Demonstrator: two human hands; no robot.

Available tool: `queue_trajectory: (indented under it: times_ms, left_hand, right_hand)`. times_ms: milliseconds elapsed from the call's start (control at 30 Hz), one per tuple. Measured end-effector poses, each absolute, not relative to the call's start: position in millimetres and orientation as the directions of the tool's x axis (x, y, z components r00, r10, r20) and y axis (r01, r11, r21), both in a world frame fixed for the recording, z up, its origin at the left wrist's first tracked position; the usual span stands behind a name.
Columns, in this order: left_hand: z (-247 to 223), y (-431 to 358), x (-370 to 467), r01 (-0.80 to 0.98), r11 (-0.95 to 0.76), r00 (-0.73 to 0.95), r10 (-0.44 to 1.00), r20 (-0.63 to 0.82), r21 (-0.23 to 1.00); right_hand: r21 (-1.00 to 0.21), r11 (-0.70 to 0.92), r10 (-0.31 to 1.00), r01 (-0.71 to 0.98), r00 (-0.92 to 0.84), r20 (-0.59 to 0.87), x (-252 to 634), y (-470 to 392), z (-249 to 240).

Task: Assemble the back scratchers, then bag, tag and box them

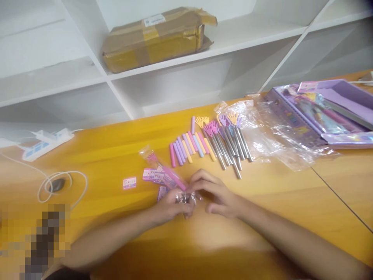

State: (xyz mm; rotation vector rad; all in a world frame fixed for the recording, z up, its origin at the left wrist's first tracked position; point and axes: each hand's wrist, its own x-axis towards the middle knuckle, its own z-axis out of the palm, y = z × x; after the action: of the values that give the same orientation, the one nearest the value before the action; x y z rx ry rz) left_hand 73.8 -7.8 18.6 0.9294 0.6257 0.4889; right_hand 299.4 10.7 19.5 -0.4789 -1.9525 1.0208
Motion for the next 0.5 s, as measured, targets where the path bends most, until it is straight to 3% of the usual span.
queue_trajectory:
  times_ms: [333, 500]
  left_hand:
    - [24, -7, 79, -0.388, 0.683, 0.516, 0.718, -0.468, 0.619]
    - [28, -2, 81, -0.412, 0.528, 0.348, 0.845, -0.407, 0.743]
  right_hand:
    - [-0.571, 0.819, 0.52, 0.052, -0.487, 0.702, 298, 12, 7]
    - [-0.499, 0.86, 0.48, 0.105, -0.496, 0.723, 297, 12, 8]
